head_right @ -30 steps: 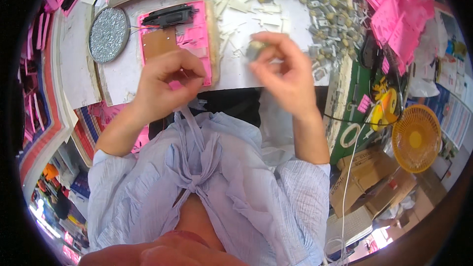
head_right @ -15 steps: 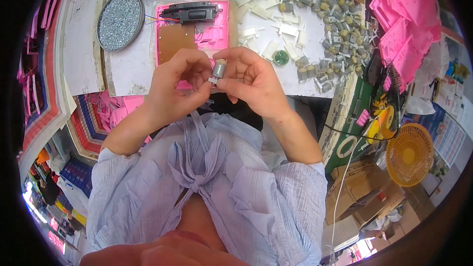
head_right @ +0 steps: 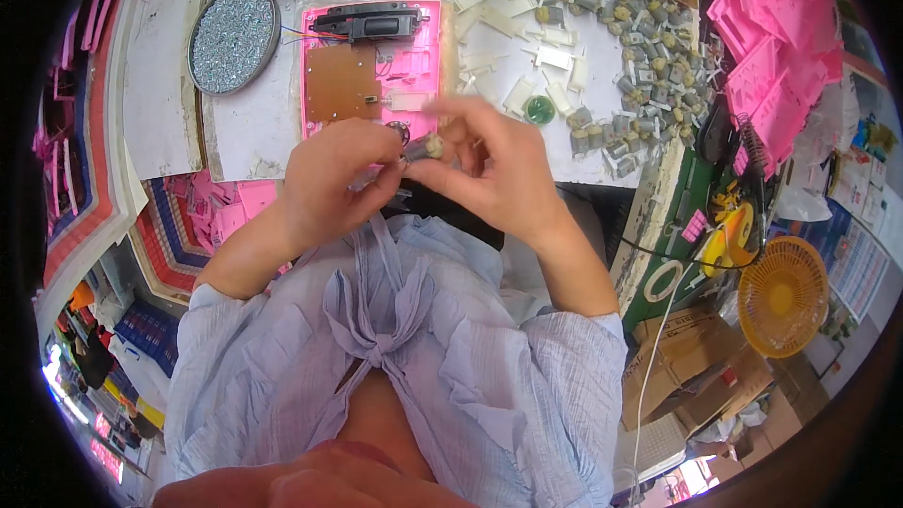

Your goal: Assembling and soldering components of a pink toy electronic device at a factory workbench.

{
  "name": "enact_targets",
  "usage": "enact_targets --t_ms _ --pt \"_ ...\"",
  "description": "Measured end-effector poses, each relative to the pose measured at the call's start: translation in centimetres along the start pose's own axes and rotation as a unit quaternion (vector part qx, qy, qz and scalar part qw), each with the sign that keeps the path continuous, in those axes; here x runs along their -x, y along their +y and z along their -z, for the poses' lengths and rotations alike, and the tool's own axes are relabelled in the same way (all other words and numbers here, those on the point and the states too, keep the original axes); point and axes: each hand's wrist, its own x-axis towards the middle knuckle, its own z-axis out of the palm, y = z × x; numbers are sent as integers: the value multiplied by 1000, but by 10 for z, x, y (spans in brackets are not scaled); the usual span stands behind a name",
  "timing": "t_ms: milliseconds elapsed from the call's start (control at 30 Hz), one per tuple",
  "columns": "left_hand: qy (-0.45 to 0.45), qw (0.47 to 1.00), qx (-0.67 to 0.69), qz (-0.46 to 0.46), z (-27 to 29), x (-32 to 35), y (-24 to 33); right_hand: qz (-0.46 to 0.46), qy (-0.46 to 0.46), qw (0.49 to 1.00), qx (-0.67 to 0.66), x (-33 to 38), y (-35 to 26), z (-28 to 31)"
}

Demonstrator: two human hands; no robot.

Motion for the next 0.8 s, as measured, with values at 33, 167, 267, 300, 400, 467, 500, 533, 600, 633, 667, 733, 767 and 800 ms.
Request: enact_targets --t_ms 33,167,267,300,400,467,500,533,600,633,667,733,767,800 --pt "16 1000 6 -17 -2 1 -1 9 -13 1000 21 1 1 2" --pt "2 995 95 7 9 -3 -5 175 28 983 46 -2 0 -5" --pt "-6 990 137 22 12 -3 -6 281 47 958 41 -8 6 -10" --pt "-10 990 136 33 13 -2 -6 289 45 955 51 -9 6 -11" --pt "-22 990 124 57 16 1 -4 308 37 947 83 -8 5 -12" --pt "-23 993 100 60 18 1 -2 319 26 942 101 -9 4 -12" --pt "-27 993 98 61 18 2 -1 326 29 940 101 -9 5 -13" --pt "-30 993 98 64 18 4 -2 332 31 937 102 -9 7 -14" --pt "-32 993 96 65 17 5 -2 338 32 935 104 -9 8 -14" --pt "-30 993 96 63 16 5 -2 337 31 935 108 -9 8 -13" --pt "-29 993 95 62 16 5 -2 336 30 935 111 -9 8 -13" --pt "-28 994 82 61 17 4 -1 341 40 934 100 -9 11 -15" --pt "-28 995 76 60 17 4 0 343 45 933 95 -9 11 -15" --pt "-21 995 71 61 17 4 0 342 46 933 97 -9 12 -15"
